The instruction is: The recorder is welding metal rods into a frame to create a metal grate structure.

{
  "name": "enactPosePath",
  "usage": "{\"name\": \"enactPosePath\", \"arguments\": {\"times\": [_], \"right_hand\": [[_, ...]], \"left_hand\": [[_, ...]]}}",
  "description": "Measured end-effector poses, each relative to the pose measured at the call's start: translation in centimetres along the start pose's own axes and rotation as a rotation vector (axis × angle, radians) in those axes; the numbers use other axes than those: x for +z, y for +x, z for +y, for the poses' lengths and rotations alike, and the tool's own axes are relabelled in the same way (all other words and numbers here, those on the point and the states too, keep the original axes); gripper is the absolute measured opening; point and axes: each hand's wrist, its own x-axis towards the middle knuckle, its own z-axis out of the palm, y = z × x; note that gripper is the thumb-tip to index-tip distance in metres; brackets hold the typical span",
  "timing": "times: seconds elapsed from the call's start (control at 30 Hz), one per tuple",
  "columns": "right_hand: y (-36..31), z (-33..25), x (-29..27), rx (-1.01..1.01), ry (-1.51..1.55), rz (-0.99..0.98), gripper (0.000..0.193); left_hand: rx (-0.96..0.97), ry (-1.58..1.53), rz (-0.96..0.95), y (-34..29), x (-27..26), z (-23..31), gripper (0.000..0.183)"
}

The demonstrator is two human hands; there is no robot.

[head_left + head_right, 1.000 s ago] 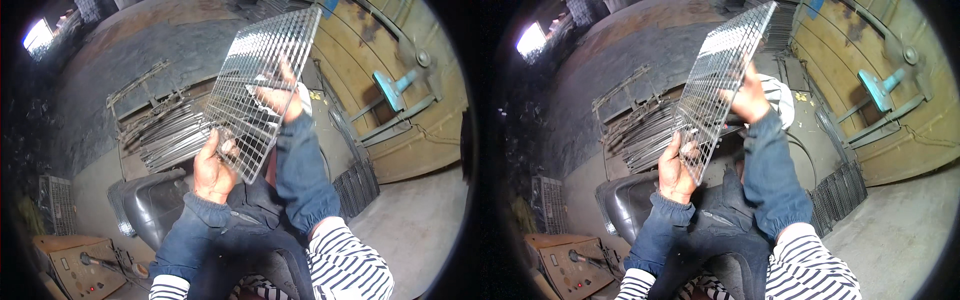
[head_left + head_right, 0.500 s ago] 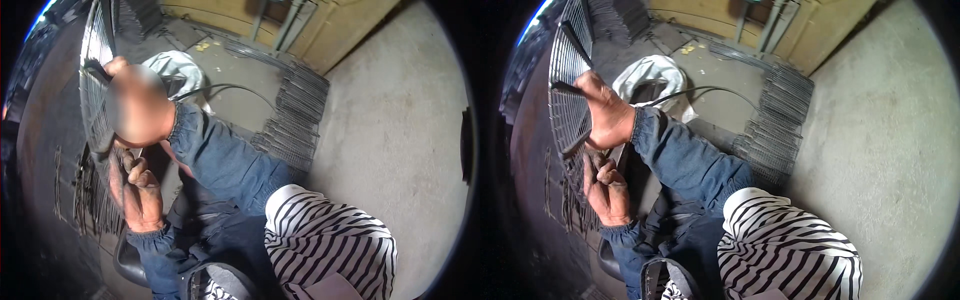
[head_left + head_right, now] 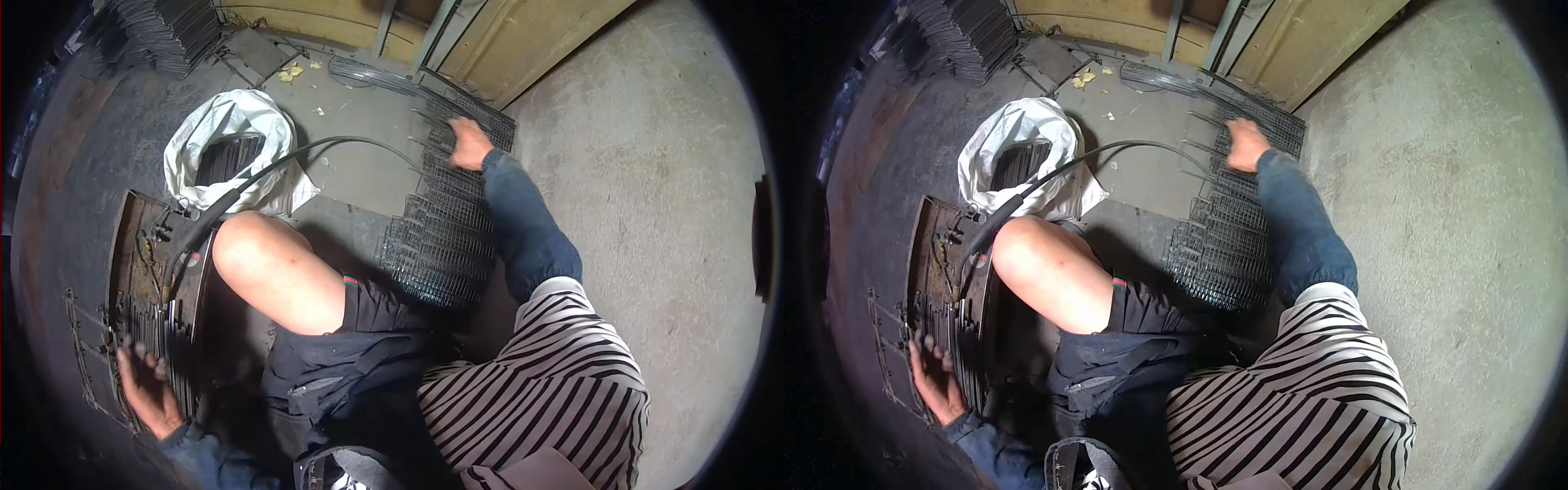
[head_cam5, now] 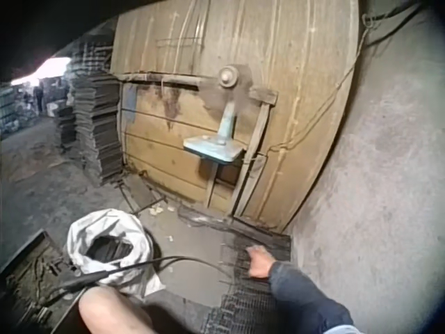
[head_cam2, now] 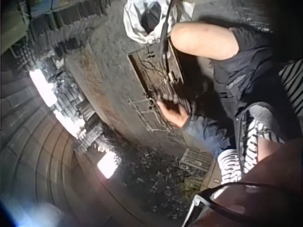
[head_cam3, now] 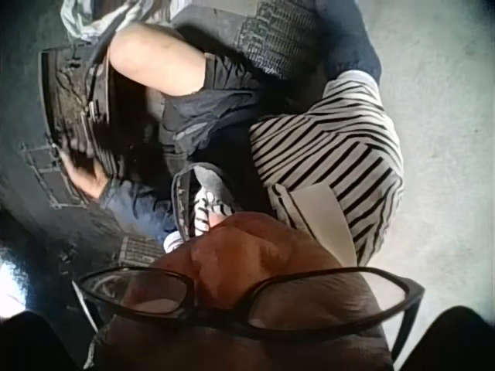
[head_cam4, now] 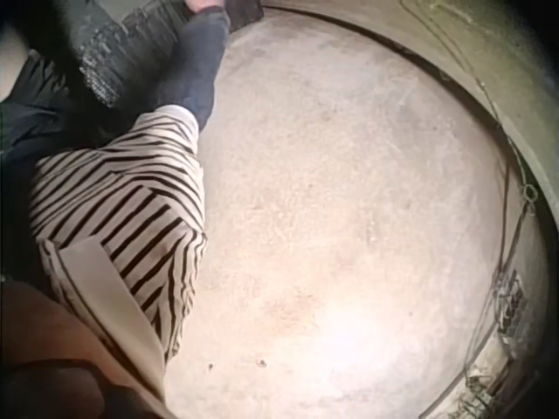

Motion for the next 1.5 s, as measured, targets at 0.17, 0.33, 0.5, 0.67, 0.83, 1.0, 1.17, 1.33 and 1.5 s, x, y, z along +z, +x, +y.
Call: {"name": "enactPosePath", "arguments": {"times": [0.17, 0.33, 0.5, 0.67, 0.83, 1.0, 1.17, 1.33, 1.5], "right_hand": [[1.5, 7.5, 4.3, 0.255, -0.25, -0.101, 0.063], [3.6, 14.2, 3.7, -0.031, -0.174, 0.176, 0.07], [7.2, -15.4, -5.7, -0.532, 0.283, 0.188, 0.058], [1.2, -46.6, -4.9, -1.274, 0.6, -0.086, 0.044], [-5.6, -65.1, 2.7, -1.686, 0.383, -0.354, 0.035], [-4.8, -68.9, 7.2, -1.668, 0.041, -0.417, 0.041], [-5.4, -68.8, 6.2, -1.732, -0.012, -0.343, 0.031], [-6.1, -68.3, 5.0, -1.645, -0.061, -0.407, 0.037], [-6.4, -68.4, 5.1, -1.635, 0.033, -0.43, 0.046]], "left_hand": [[0.087, -0.022, 0.335, 2.5, -13.1, 3.4, 0.048], [0.23, 0.019, 0.244, 1.8, -17.2, 4.2, 0.048], [0.345, 0.25, 0.646, 1.3, -17.6, 7.5, 0.034], [0.504, 0.576, 0.95, 2.9, -25.5, 5.0, 0.057], [0.221, 0.83, 1.081, 5.0, -29.6, 1.4, 0.073], [0.259, 0.557, 0.933, 6.1, -29.0, 1.5, 0.064], [0.178, 0.438, 0.788, 7.0, -28.6, 1.4, 0.049], [0.139, 0.521, 0.775, 6.4, -27.1, 1.9, 0.045], [0.17, 0.611, 0.795, 6.0, -27.3, 1.7, 0.043]]}}
